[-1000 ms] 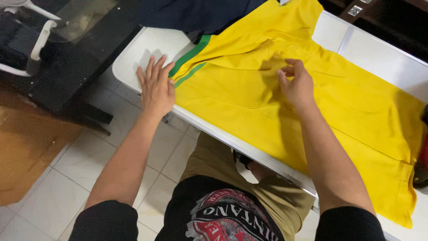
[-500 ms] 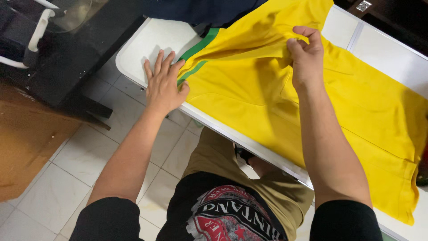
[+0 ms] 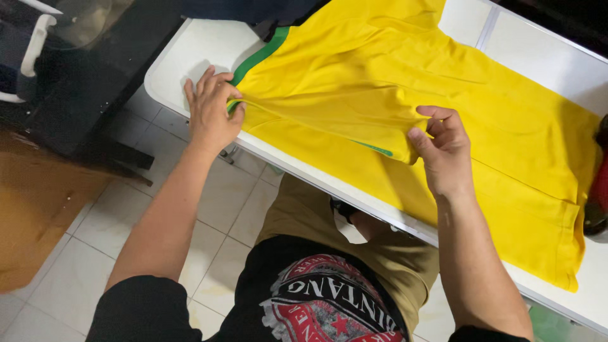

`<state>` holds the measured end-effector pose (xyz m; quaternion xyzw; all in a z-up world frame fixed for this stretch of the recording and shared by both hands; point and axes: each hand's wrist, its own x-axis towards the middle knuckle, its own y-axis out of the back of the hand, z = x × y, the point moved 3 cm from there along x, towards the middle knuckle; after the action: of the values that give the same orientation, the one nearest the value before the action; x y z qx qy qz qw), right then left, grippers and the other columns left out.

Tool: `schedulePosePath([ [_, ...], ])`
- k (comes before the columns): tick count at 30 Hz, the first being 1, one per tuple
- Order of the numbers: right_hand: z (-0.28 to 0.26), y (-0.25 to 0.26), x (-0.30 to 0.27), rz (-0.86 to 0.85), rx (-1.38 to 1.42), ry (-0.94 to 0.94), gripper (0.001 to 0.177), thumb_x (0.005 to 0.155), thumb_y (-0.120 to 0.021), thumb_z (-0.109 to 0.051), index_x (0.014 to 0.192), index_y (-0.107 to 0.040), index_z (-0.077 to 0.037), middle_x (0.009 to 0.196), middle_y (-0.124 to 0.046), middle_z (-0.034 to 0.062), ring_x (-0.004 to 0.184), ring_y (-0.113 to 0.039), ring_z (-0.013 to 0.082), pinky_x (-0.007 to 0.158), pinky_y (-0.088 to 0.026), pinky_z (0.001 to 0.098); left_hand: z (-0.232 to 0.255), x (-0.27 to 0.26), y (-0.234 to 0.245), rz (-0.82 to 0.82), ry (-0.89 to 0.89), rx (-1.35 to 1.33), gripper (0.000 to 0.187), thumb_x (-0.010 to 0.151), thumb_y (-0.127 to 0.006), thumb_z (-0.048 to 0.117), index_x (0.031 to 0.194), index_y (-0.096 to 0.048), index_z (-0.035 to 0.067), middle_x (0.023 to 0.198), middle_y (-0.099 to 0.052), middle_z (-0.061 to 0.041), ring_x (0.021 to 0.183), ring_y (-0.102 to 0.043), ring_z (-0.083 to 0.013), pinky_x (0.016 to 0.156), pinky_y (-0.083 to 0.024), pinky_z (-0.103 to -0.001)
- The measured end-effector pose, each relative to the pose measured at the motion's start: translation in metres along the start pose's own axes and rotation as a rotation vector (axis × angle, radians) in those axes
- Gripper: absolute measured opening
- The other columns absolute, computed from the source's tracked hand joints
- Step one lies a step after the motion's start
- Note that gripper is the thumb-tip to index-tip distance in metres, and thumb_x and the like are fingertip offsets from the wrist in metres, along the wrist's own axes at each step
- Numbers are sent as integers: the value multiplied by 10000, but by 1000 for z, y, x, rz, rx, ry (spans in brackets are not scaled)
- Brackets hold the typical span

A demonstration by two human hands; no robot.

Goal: The person folds a yellow shirt by hand on a white table and then places it into a red and black suitcase.

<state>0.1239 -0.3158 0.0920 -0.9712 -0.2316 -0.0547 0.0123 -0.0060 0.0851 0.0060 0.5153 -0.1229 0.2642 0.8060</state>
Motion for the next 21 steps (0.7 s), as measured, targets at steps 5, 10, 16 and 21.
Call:
schedulePosePath([
  [5, 21, -2, -21, -89, -179, -125, 327, 1011, -622, 15, 1325, -550, -38, 869, -546, 1, 726, -519, 66, 615, -480, 241, -2, -1, -1, 21, -21, -6, 315, 853, -815, 57, 1052, -576, 110, 1377, -587, -89, 1482, -402, -383, 1202, -152, -722],
  [10, 33, -3, -34, -205, -196, -206, 333, 1002, -598, 6, 1330, -553, -31, 852, -539, 7, 698, -549, 77, 628, -528, 247, -3, 1, -4, 31, -30, 4, 335, 844, -814, 31, 1067, -578, 111, 1369, -588, -86, 1484, -406, -379, 1201, -164, -721],
  [16, 29, 8, -40, -161, -224, -157, 323, 1022, -570, 1, 1342, -533, -21, 891, -602, 19, 730, -559, 76, 649, -511, 238, -10, 2, -4, 22, -62, -44, 358, 860, -827, 29, 1094, -570, 113, 1348, -590, -96, 1458, -427, -393, 1171, -193, -715],
  [21, 26, 3, -47, -220, -385, -376, 301, 998, -589, -41, 1299, -586, -45, 831, -583, 65, 683, -650, 109, 599, -493, 262, -20, 5, 5, -33, -109, -130, 351, 854, -785, -6, 1094, -561, 119, 1334, -616, -90, 1442, -470, -382, 1170, -273, -604],
])
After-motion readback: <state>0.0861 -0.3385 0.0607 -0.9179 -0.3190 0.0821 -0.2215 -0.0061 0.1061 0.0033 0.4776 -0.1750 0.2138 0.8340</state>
